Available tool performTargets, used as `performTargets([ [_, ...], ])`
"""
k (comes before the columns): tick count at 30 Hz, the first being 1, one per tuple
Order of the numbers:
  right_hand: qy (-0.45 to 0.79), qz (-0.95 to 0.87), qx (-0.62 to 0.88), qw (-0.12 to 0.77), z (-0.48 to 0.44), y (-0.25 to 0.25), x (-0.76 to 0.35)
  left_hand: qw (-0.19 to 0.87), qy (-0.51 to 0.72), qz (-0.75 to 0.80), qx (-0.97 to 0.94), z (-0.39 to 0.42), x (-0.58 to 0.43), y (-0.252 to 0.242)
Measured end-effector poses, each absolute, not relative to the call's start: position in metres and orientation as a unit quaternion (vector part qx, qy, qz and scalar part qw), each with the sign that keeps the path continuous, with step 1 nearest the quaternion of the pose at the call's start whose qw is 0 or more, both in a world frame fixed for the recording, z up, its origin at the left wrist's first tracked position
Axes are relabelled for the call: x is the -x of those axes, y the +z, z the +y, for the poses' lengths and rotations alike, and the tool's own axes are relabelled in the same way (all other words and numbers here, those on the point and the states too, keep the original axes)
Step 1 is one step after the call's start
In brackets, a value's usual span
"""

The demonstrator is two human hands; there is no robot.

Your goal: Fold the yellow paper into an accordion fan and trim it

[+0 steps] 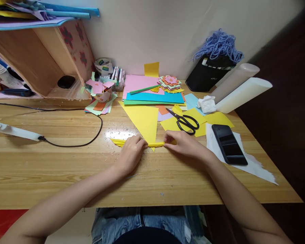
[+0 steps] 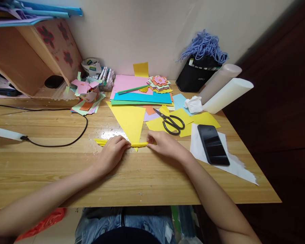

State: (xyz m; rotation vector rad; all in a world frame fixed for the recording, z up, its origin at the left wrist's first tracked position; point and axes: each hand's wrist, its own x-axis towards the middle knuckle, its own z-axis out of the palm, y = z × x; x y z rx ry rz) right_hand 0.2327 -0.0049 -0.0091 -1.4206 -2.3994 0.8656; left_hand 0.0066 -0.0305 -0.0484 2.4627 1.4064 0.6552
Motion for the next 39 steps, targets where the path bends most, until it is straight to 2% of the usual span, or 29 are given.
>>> performTargets([
  [6,0.259,-0.836,0.477,0.079,-0.005,-0.008,-0.236,0.138,0.181,0.501,-0.835,-0.028,-0.01,-0.037],
  [14,0.218,-0.852,0.466,0.099,-0.009,-0.018,-0.229,0.148,0.17,0.423,-0.877,-0.02,-0.04,-0.037],
  [21,0.252,-0.839,0.471,0.1,-0.009,-0.012,-0.235,0.147,0.171,0.453,-0.863,-0.021,-0.045,-0.041],
  [25,0.291,-0.824,0.478,0.084,-0.006,-0.005,-0.244,0.19,0.174,0.476,-0.841,-0.018,-0.046,-0.037],
  [32,0.307,-0.795,0.519,0.063,0.002,-0.007,-0.251,0.329,0.099,0.506,-0.791,0.006,-0.05,-0.025],
  [39,0.28,-0.801,0.528,0.038,0.007,-0.008,-0.246,0.341,0.04,0.507,-0.79,0.021,-0.054,-0.015],
])
